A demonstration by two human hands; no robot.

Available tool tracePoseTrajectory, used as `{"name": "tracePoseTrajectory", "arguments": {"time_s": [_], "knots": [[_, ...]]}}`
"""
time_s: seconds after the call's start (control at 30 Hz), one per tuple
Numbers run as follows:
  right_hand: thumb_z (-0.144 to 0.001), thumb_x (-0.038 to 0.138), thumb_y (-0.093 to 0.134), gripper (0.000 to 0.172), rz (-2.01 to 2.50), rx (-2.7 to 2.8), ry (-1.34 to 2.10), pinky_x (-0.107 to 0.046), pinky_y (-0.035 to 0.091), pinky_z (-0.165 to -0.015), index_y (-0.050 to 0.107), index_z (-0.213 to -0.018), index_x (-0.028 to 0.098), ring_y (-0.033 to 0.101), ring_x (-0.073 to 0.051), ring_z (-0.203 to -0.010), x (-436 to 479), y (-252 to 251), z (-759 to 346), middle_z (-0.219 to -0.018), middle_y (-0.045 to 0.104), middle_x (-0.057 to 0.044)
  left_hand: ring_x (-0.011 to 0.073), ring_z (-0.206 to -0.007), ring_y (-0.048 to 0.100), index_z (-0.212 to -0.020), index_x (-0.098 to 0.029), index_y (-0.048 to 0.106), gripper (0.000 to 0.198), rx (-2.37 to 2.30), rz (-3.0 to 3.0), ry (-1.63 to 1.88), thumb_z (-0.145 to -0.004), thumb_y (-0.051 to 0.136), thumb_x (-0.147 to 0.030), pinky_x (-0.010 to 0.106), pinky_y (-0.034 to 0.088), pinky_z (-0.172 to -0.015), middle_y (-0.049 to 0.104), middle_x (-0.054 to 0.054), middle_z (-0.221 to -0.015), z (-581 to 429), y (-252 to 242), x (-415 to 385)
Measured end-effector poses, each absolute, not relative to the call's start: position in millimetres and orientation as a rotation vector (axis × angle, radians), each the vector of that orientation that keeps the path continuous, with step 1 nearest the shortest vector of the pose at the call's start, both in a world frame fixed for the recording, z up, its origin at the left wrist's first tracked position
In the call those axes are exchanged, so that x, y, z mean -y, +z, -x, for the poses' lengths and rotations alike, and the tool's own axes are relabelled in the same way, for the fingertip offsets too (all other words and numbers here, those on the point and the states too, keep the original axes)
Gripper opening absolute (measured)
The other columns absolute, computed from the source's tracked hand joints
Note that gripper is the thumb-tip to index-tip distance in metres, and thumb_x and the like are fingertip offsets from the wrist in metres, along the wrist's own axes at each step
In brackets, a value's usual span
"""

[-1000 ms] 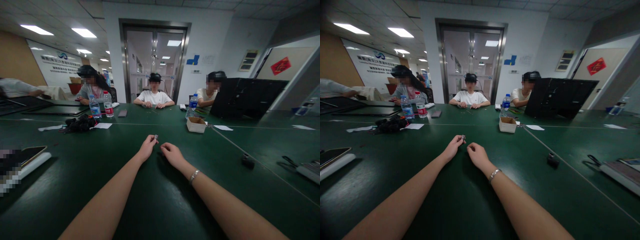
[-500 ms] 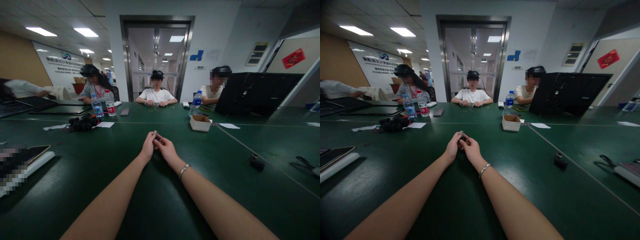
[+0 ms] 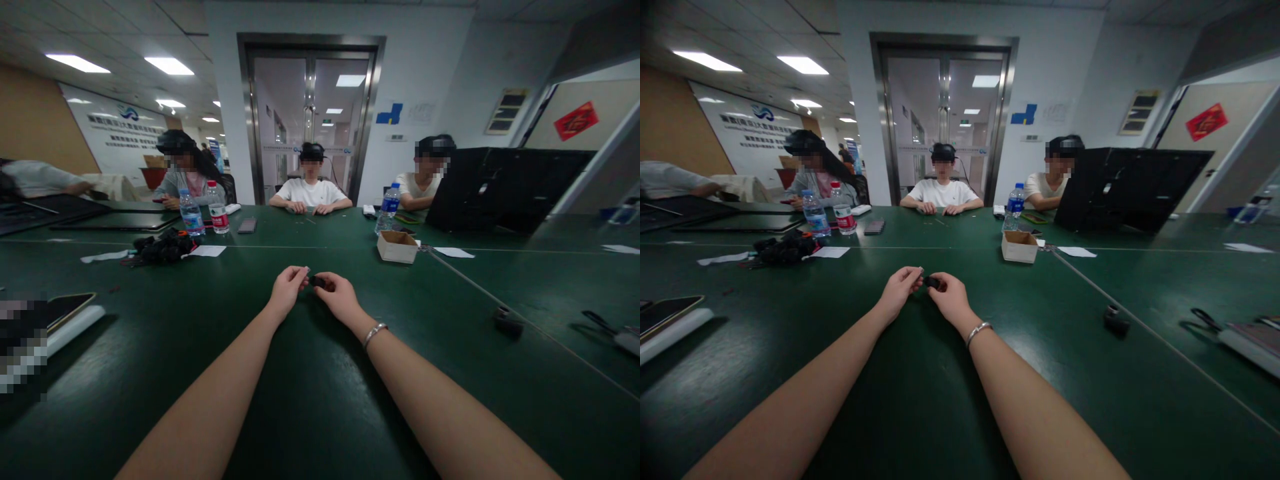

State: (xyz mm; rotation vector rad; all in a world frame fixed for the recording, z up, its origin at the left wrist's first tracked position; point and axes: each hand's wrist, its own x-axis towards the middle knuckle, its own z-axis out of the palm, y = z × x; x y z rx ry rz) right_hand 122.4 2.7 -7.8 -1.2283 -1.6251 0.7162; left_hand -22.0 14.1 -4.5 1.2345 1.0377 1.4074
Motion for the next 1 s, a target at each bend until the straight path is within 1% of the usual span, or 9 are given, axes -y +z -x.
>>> {"name": "tracePoseTrajectory", "arguments": {"time_s": [0.1, 0.17, 0.23, 0.3, 0.4, 0.57, 0.63, 0.8, 1.0], "knots": [[-0.068, 0.022, 0.061, 0.027, 1.242, 1.601, 0.695, -0.026, 0.043, -0.063, 0.066, -0.094, 0.015, 0.052, -0.012, -0.064, -4.4, -9.6, -122.0, -0.071, 0.060, 0.000, 0.0084, -0.061, 0.051, -0.098, -0.018, 0.063, 0.031, -1.015, -1.226, 1.411, -0.071, 0.064, -0.035, 0.021, 0.041, -0.059, 0.055, -0.002, -0.070, 24.5, -6.2, -16.0], [-0.069, 0.023, 0.061, 0.027, 1.238, 1.598, 0.698, -0.027, 0.043, -0.065, 0.066, -0.095, 0.015, 0.053, -0.012, -0.065, -5.5, -11.1, -122.2, -0.073, 0.061, 0.000, 0.0089, -0.063, 0.052, -0.102, -0.021, 0.063, 0.030, -0.991, -1.230, 1.372, -0.076, 0.058, -0.033, 0.021, 0.040, -0.060, 0.055, -0.002, -0.070, 26.5, -6.4, -16.7], [-0.070, 0.023, 0.061, 0.027, 1.235, 1.613, 0.702, -0.027, 0.044, -0.065, 0.066, -0.096, 0.016, 0.054, -0.012, -0.066, -6.1, -12.0, -122.6, -0.075, 0.062, -0.001, 0.0106, -0.070, 0.055, -0.096, -0.020, 0.065, 0.025, -0.979, -1.250, 1.354, -0.077, 0.057, -0.033, 0.021, 0.041, -0.063, 0.058, 0.001, -0.074, 27.5, -5.9, -16.4], [-0.070, 0.022, 0.061, 0.027, 1.238, 1.627, 0.702, -0.027, 0.044, -0.065, 0.066, -0.096, 0.016, 0.054, -0.012, -0.066, -6.2, -12.2, -122.7, -0.076, 0.063, -0.001, 0.0130, -0.080, 0.058, -0.091, -0.019, 0.063, 0.021, -0.977, -1.257, 1.371, -0.075, 0.060, -0.033, 0.023, 0.042, -0.068, 0.063, 0.002, -0.082, 27.4, -5.0, -15.2], [-0.070, 0.022, 0.061, 0.027, 1.249, 1.637, 0.692, -0.026, 0.044, -0.064, 0.066, -0.096, 0.016, 0.054, -0.012, -0.065, -5.6, -11.5, -122.3, -0.075, 0.063, -0.001, 0.0157, -0.087, 0.060, -0.088, -0.019, 0.058, 0.025, -0.967, -1.260, 1.372, -0.071, 0.067, -0.033, 0.026, 0.044, -0.073, 0.067, 0.005, -0.092, 26.4, -4.1, -13.0], [-0.070, 0.020, 0.061, 0.025, 1.251, 1.636, 0.685, -0.026, 0.044, -0.065, 0.066, -0.094, 0.015, 0.054, -0.012, -0.066, -4.2, -9.8, -121.8, -0.075, 0.063, -0.001, 0.0164, -0.090, 0.061, -0.085, -0.016, 0.059, 0.026, -0.946, -1.388, 1.352, -0.067, 0.071, -0.031, 0.031, 0.045, -0.084, 0.066, 0.005, -0.091, 26.6, -3.9, -10.7], [-0.070, 0.020, 0.060, 0.025, 1.252, 1.642, 0.685, -0.027, 0.045, -0.065, 0.067, -0.094, 0.015, 0.055, -0.012, -0.066, -3.9, -9.4, -121.8, -0.076, 0.064, -0.002, 0.0167, -0.090, 0.061, -0.085, -0.016, 0.060, 0.026, -0.954, -1.421, 1.350, -0.067, 0.071, -0.030, 0.032, 0.045, -0.086, 0.066, 0.005, -0.091, 27.5, -3.9, -10.2], [-0.072, 0.023, 0.061, 0.025, 1.262, 1.670, 0.649, -0.027, 0.045, -0.065, 0.067, -0.095, 0.016, 0.055, -0.013, -0.067, -4.7, -10.3, -122.1, -0.078, 0.065, -0.002, 0.0179, -0.088, 0.062, -0.086, -0.015, 0.062, 0.028, -0.991, -1.422, 1.340, -0.066, 0.072, -0.033, 0.033, 0.047, -0.082, 0.067, 0.006, -0.089, 29.2, -5.1, -11.9], [-0.073, 0.021, 0.061, 0.023, 1.218, 1.704, 0.580, -0.030, 0.047, -0.073, 0.067, -0.095, 0.017, 0.057, -0.014, -0.075, -4.8, -10.9, -121.5, -0.089, 0.065, -0.004, 0.0152, -0.075, 0.063, -0.081, -0.015, 0.063, 0.028, -1.050, -1.368, 1.365, -0.065, 0.073, -0.035, 0.029, 0.048, -0.073, 0.067, 0.004, -0.078, 28.7, -8.3, -16.0]]}}
